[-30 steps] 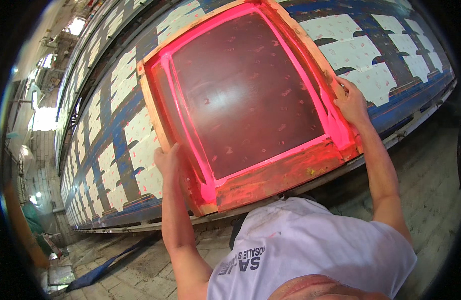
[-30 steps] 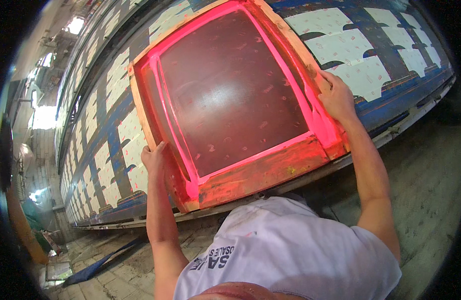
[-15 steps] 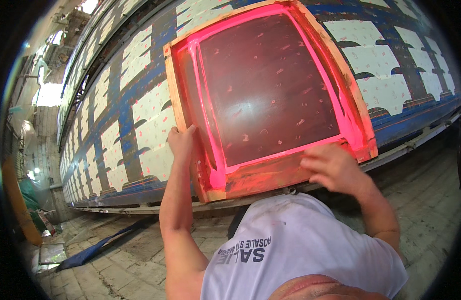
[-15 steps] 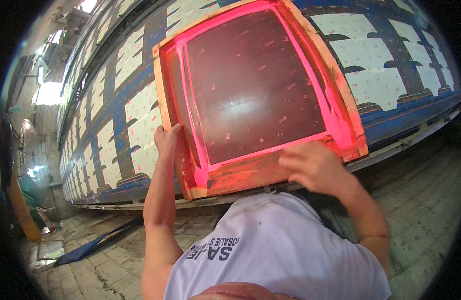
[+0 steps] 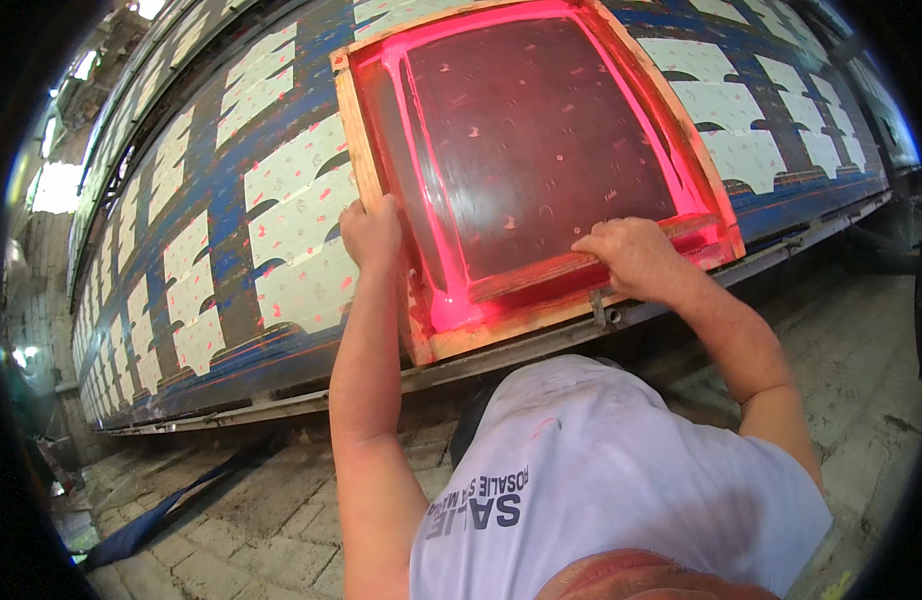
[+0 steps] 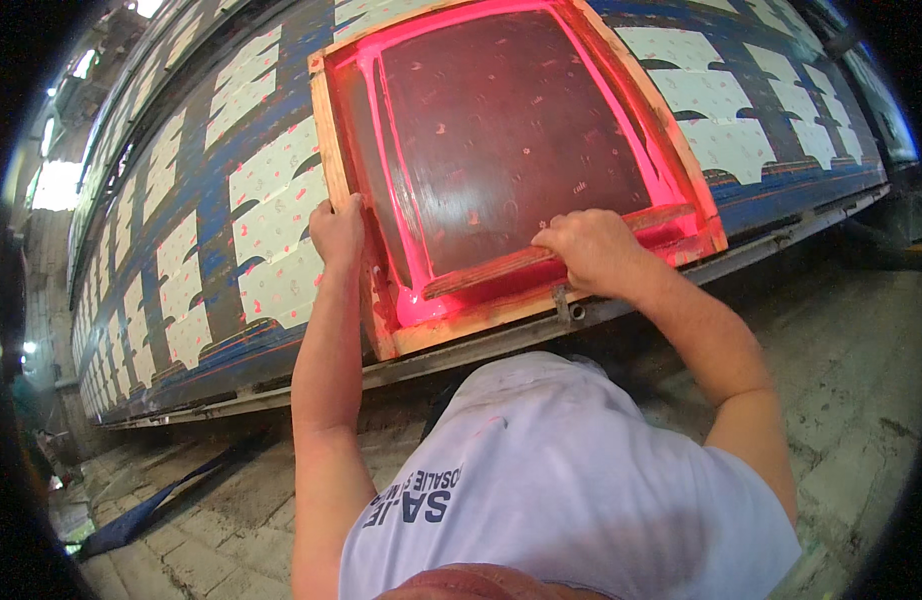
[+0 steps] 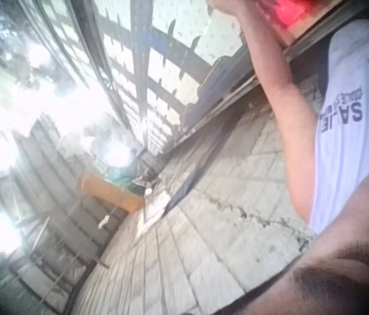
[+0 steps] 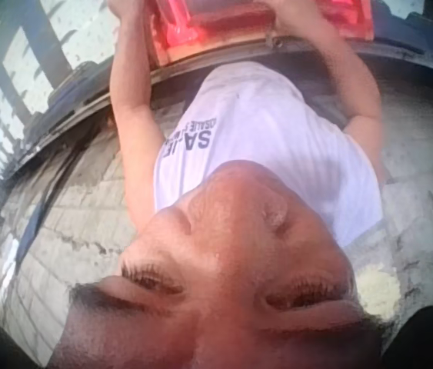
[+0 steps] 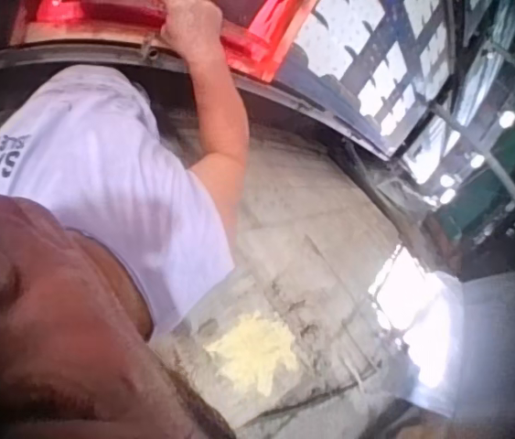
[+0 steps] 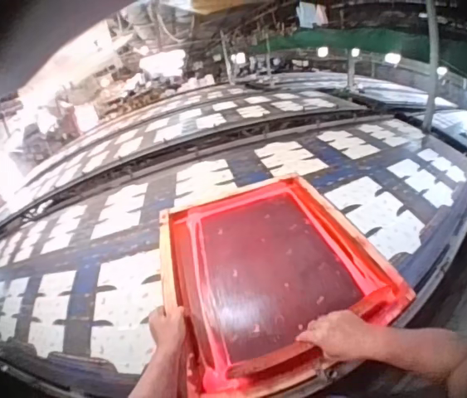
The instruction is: The person uses a squeegee to pull pink ink across a screen-printing frame placed over a large flat surface with a repeating pattern. The person repeatedly repositions the frame and repeats the squeegee stroke to apply ink to successive sections of the surface.
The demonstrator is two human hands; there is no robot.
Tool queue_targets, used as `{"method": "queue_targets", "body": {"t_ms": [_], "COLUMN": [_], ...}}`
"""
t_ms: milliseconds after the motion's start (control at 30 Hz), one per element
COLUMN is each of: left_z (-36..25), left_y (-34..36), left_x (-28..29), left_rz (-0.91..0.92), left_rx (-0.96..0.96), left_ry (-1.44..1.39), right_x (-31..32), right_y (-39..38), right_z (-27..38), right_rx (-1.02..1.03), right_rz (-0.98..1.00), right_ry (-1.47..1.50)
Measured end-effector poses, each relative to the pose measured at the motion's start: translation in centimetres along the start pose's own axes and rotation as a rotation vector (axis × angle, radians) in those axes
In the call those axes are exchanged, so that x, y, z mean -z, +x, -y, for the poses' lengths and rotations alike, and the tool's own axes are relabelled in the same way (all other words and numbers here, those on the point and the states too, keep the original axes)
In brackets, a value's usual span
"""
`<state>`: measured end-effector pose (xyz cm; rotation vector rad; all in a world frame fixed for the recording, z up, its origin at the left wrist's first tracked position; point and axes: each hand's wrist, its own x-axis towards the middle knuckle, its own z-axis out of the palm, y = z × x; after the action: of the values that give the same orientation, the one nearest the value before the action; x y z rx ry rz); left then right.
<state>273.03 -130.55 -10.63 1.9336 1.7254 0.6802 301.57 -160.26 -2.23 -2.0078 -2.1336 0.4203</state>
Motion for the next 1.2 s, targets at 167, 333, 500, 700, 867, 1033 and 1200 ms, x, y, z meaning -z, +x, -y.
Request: {"method": "queue_targets", "body": {"t_ms": [167, 333, 500, 700, 867, 1033, 1200], "left_z": [0.3, 0.3, 0.5, 0.5, 0.0, -0.4, -0.3], "left_y": [0.2, 0.2, 0.3, 0.4, 0.0, -0.1, -0.1], "left_x": [-0.2, -0.2, -0.4, -0.6, -0.4, -0.5, -0.7], "left_rz": [-0.013, 0.008, 0.006, -0.037, -0.055, -0.024, -0.037], "left_rx": [-0.003, -0.007, -0.028, -0.051, -0.053, 0.038, 0.043], "left_ry": [0.063, 0.071, 0.059, 0.078, 0.099, 0.118, 0.136], "right_x": [-0.5, -3.2, -4.1, -3.3, -1.7, 0.0, 1.8], "right_y": [-2.1, -3.7, -0.6, 9.1, 19.1, 29.0, 37.9], "right_z": [0.3, 1.9, 0.3, -5.9, -11.9, -17.7, -22.6], "right_rx": [0.005, 0.025, 0.061, 0.102, 0.143, 0.114, 0.092], "right_rz": [0.018, -0.199, -0.282, -0.331, -0.354, -0.360, -0.338], "right_ry": [0.005, -0.077, -0.134, -0.155, -0.201, -0.241, -0.236]}}
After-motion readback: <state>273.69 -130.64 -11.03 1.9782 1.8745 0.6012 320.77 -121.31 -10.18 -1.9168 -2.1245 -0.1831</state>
